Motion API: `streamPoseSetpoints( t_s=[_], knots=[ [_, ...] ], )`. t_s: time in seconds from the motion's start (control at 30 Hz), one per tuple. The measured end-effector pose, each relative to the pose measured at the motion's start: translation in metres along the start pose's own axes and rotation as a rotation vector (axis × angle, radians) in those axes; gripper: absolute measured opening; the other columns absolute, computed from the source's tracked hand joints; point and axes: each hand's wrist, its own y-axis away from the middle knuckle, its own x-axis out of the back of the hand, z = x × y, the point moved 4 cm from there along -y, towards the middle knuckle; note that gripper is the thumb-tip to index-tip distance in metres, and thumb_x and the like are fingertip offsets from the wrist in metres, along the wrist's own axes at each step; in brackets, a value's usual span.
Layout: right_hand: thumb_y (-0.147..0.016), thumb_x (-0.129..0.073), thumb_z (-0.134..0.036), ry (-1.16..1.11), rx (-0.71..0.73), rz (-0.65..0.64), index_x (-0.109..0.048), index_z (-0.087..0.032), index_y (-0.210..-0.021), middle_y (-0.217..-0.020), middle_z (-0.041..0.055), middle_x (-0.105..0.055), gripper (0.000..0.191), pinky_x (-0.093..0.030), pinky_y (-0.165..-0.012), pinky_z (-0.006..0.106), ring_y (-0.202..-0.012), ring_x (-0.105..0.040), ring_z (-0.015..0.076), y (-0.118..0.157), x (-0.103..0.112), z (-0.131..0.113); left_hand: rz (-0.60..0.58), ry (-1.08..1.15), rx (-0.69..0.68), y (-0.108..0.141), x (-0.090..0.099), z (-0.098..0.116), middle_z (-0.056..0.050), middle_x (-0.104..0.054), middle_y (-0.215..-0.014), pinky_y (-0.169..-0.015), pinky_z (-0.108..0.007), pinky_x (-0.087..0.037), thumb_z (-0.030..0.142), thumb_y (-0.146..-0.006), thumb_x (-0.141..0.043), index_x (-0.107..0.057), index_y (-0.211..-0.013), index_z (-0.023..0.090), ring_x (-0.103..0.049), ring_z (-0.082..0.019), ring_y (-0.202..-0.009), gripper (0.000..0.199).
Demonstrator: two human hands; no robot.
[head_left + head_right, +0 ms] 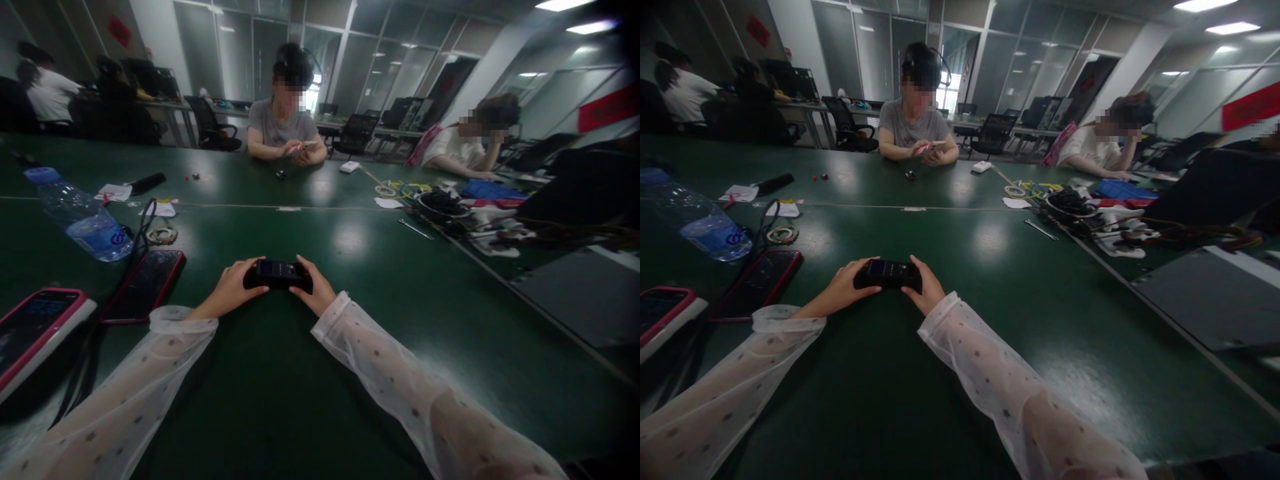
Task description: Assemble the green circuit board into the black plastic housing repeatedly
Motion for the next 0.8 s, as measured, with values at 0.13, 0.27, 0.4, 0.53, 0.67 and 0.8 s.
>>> streamPoseSetpoints(
  t_s=[0.13,0.27,0.4,0.53,0.67,0.8],
  knots=[
    [-0.080,-0.070,-0.020,-0.004,-0.008,0.000,-0.036,-0.028,-0.145,-0.139,0.0115,-0.053,0.073,-0.042,-0.110,0.055,-0.131,-0.052,0.0271,-0.0007,0.0008,-0.0024,-0.001,-0.001,0.000,0.0001,0.0002,0.0003,-0.009,-0.058,-0.135,-0.099,-0.051,-0.039,0.050,-0.080,-0.070,-0.040,-0.142,0.030,-0.052,-0.033,-0.122,0.072],
    [-0.080,-0.069,-0.019,-0.012,-0.006,0.002,-0.038,-0.029,-0.143,-0.136,0.0094,-0.055,0.071,-0.043,-0.109,0.054,-0.130,-0.053,0.0265,-0.0009,0.0016,-0.0036,-0.008,-0.003,-0.011,-0.0002,0.0000,-0.0001,-0.009,-0.057,-0.135,-0.099,-0.051,-0.039,0.050,-0.080,-0.070,-0.040,-0.142,0.030,-0.052,-0.033,-0.122,0.072],
    [-0.079,-0.070,-0.016,-0.014,0.005,0.007,-0.040,-0.029,-0.142,-0.135,0.0097,-0.056,0.071,-0.044,-0.108,0.051,-0.128,-0.054,0.0264,-0.0014,0.0012,-0.0035,-0.005,0.000,-0.022,0.0002,0.0002,0.0004,-0.008,-0.057,-0.135,-0.099,-0.049,-0.039,0.049,-0.081,-0.069,-0.039,-0.142,0.031,-0.052,-0.032,-0.122,0.070],
    [-0.078,-0.071,-0.016,-0.008,0.001,0.010,-0.040,-0.027,-0.141,-0.134,0.0113,-0.056,0.071,-0.044,-0.108,0.053,-0.126,-0.055,0.0276,-0.0017,0.0009,-0.0046,-0.004,-0.003,-0.025,0.0004,-0.0002,-0.0001,-0.008,-0.057,-0.135,-0.099,-0.049,-0.039,0.049,-0.080,-0.069,-0.039,-0.143,0.030,-0.052,-0.031,-0.121,0.072],
    [-0.077,-0.071,-0.016,-0.018,-0.021,0.012,-0.042,-0.028,-0.138,-0.131,0.0104,-0.058,0.069,-0.046,-0.105,0.053,-0.123,-0.057,0.0275,-0.0016,0.0013,-0.0067,-0.001,0.006,-0.032,0.0005,0.0006,0.0005,-0.008,-0.058,-0.133,-0.098,-0.049,-0.039,0.048,-0.080,-0.070,-0.039,-0.142,0.031,-0.053,-0.031,-0.120,0.072],
    [-0.076,-0.072,-0.015,-0.025,-0.051,0.028,-0.048,-0.027,-0.130,-0.123,0.0084,-0.061,0.061,-0.048,-0.103,0.051,-0.117,-0.061,0.0259,-0.0013,0.0023,-0.0084,-0.007,0.005,-0.018,0.0008,0.0007,0.0005,-0.009,-0.058,-0.133,-0.098,-0.050,-0.040,0.048,-0.080,-0.070,-0.038,-0.143,0.030,-0.053,-0.032,-0.120,0.073]
  ],
)
